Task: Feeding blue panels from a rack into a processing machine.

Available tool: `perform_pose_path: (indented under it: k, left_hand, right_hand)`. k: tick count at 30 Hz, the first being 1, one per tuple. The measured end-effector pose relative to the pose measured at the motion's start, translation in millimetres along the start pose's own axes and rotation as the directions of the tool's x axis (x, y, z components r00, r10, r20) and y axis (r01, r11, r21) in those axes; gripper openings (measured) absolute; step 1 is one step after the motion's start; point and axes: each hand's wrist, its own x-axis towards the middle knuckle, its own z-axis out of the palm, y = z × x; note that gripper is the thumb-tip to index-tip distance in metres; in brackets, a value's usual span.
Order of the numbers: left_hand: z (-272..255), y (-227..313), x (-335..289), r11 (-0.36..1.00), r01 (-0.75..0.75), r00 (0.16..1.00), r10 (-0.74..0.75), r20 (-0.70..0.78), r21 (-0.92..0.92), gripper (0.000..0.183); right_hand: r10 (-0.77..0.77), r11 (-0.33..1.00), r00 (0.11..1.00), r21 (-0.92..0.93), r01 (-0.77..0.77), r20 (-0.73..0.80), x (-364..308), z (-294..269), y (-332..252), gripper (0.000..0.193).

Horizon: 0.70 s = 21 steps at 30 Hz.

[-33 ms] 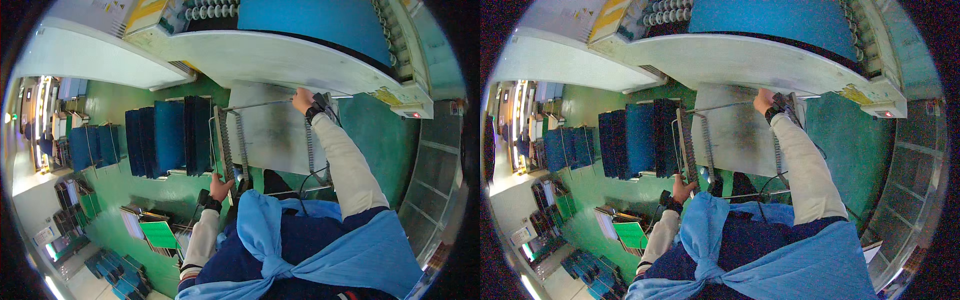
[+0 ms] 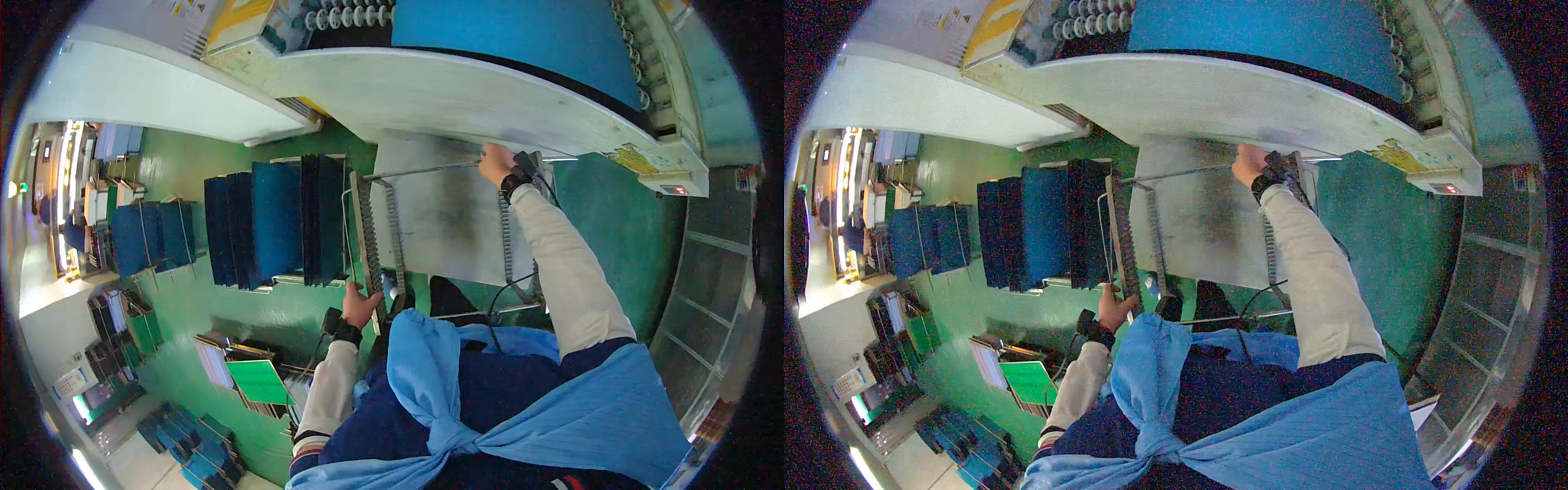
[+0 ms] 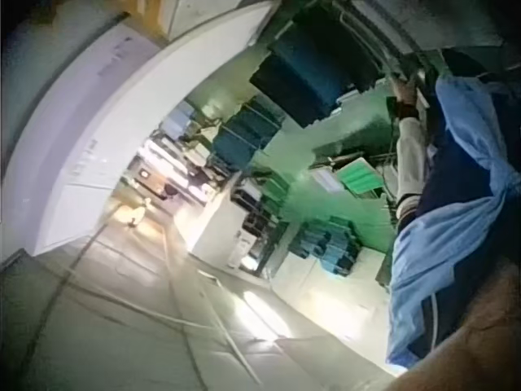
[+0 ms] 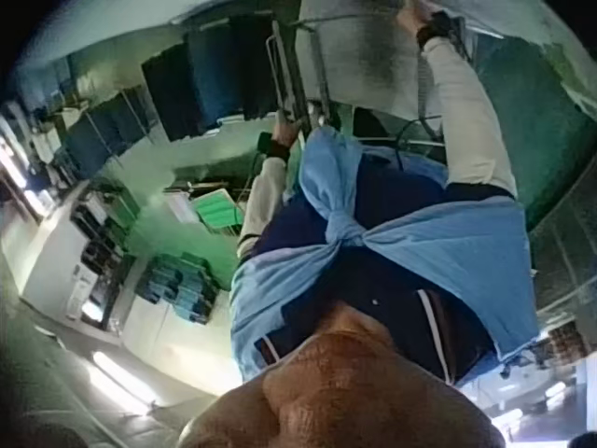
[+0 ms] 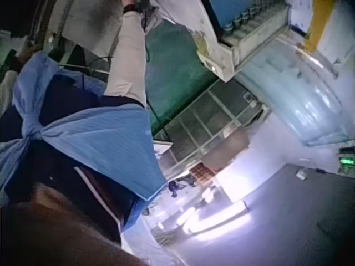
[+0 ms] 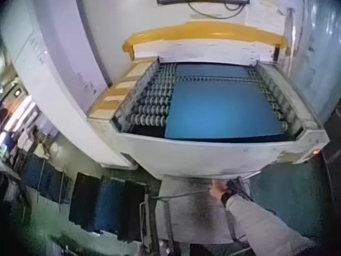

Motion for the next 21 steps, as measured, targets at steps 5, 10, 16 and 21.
perform_pose_path:
  k: [5,10,16,21]
  left_hand:
    - [-17.8,19.1,-2.5,0.993,-0.048,0.998,0.051,-0.026,0.112,0.062]
    - [-27.0,28.3,-3.2,0.994,0.004,1.000,-0.004,-0.005,0.113,0.062]
    - [-16.4,11.6,6.3,1.000,0.030,0.999,-0.030,0.018,-0.006,0.065]
    - [-27.9,29.5,-3.4,0.995,0.049,0.999,-0.049,-0.006,0.088,0.064]
  right_hand:
    - [-0.165,0.983,0.977,0.105,0.152,0.133,6.4,-26.3,-6.8,0.014]
    - [-0.193,0.945,0.974,0.291,0.151,0.123,1.9,-38.5,-17.0,0.020]
    - [-0.299,0.920,0.951,0.242,0.310,-0.082,1.3,-39.0,9.3,0.021]
    - [0.020,0.976,0.893,0.201,0.079,-0.449,-61.0,-68.4,44.6,0.012]
